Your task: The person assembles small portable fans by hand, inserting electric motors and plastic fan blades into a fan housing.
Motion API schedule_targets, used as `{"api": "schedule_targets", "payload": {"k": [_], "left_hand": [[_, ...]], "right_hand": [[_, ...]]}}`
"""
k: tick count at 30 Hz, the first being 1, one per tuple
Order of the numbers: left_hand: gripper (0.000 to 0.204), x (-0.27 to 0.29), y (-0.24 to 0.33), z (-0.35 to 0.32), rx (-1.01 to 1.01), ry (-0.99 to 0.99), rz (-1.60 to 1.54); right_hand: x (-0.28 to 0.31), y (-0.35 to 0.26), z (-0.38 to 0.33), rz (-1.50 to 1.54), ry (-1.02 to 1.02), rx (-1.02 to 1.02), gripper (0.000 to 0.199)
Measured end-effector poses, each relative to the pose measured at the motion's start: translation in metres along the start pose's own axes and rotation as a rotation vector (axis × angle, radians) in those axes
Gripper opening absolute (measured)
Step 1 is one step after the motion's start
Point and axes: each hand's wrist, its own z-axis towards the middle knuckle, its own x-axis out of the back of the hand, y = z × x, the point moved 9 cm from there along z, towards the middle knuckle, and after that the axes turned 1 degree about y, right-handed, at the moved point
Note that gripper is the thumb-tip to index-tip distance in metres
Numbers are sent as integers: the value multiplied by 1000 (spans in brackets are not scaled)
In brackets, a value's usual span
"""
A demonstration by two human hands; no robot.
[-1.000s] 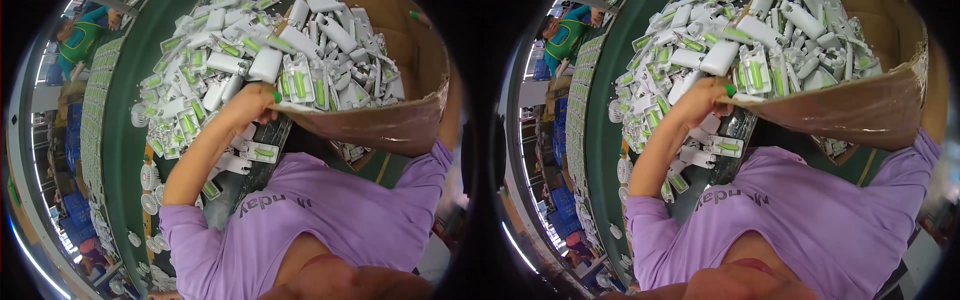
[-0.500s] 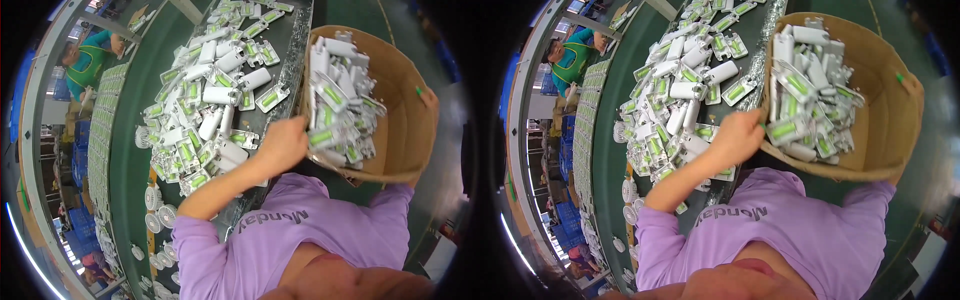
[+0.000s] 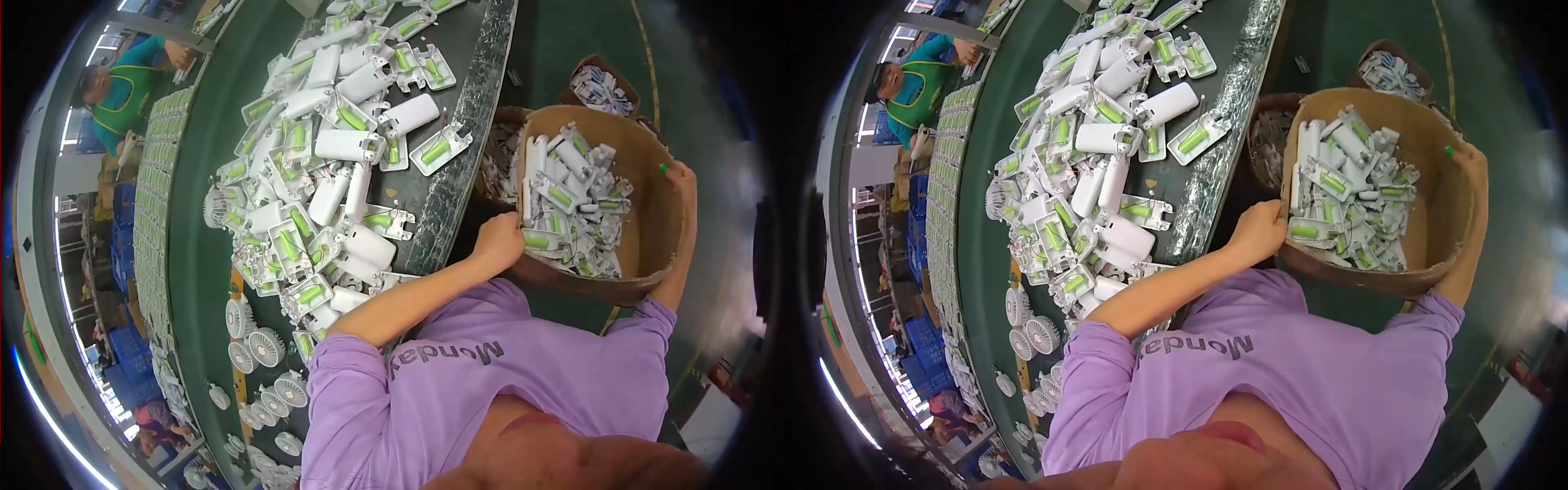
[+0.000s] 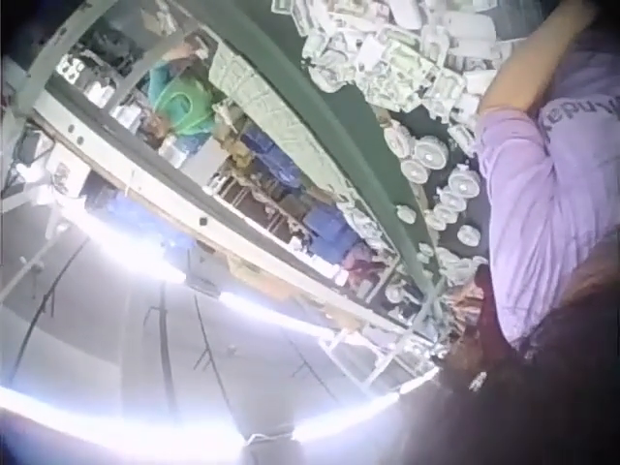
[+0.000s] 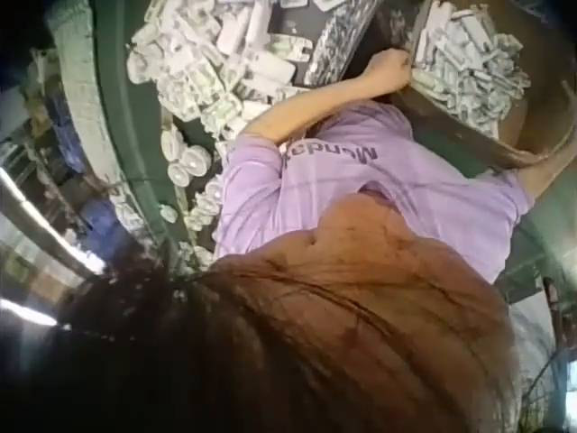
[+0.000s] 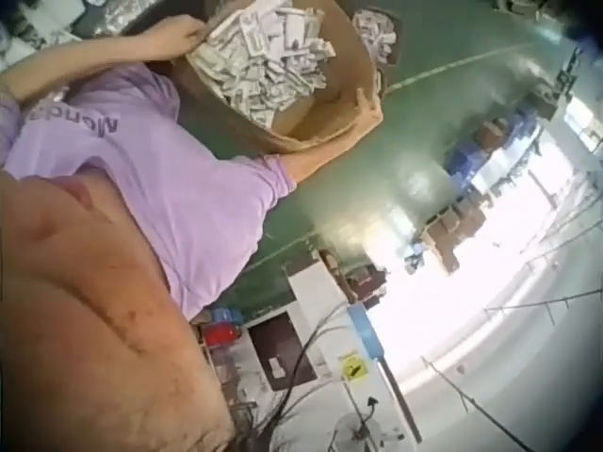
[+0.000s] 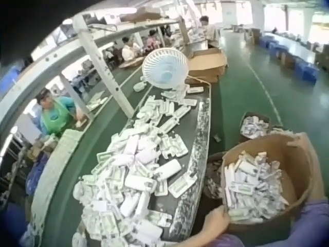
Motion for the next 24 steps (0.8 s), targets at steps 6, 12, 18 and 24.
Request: {"api": "schedule_targets", "payload": {"k": [6,12,18,24], "left_hand": [[19,-10,-41,6,390,47,-286],[20,-20,-73,38,433,156,-264],[37,-6,-117,58,579,409,-332],[43,-28,-25,42,112,88,-49]], "right_hand": [[-46,56,66,-318,-156,48,22],[-110,28,133,-373,-97,229,29],[-173,7,151,-636,54,656,47],[-203,140,129,-726,100,190,43]]}}
